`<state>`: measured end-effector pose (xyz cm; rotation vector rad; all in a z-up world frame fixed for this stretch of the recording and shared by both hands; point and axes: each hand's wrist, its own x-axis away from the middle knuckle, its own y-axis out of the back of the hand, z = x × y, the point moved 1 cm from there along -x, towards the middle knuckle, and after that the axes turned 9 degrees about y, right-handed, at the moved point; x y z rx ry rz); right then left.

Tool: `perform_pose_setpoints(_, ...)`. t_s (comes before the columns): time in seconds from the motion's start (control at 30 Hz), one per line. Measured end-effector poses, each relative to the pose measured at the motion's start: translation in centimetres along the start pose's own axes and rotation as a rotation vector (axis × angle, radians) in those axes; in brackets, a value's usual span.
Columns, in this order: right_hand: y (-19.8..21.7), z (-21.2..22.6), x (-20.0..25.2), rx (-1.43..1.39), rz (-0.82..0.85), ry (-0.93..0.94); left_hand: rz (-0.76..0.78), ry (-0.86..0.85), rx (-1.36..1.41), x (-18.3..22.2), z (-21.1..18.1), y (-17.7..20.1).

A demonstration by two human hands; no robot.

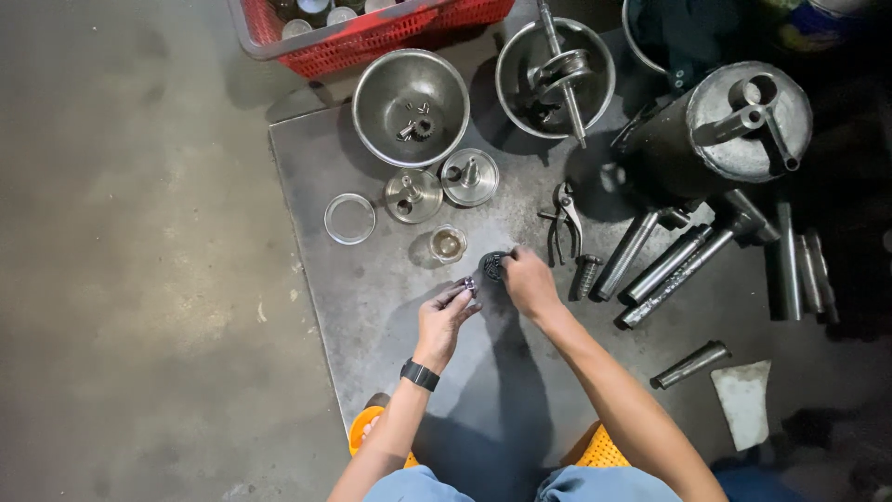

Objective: The recorder is cleaning and inspecting small mechanical parts, possibly engine or motorcycle components, in a workshop environment.

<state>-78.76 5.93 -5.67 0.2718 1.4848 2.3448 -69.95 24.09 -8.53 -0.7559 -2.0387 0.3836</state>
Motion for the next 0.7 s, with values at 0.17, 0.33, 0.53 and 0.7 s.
perform_pose_setpoints(0.17, -2.7, -0.8, -0.7, 0.153, 0.127, 0.084, -0.005, 0.004, -0.018, 0.7, -0.5, 0.2)
perform_pose_setpoints(0.33, -2.3, -0.8, -2.3, 0.231, 0.307, 0.077, 0.009, 0.011, 0.005, 0.4, -0.2, 0.2)
perform_pose_setpoints(0.53, 2.5, 0.0, -0.7, -0.33, 0.148, -0.243, 0.009, 0.012, 0.017, 0.6, -0.8, -0.3)
perform_pose_setpoints(0.7, 2.2, 0.1, 0.4, -1.093, 0.036, -0.291, 0.022, -0.022, -0.021, -0.2, 0.2, 0.1)
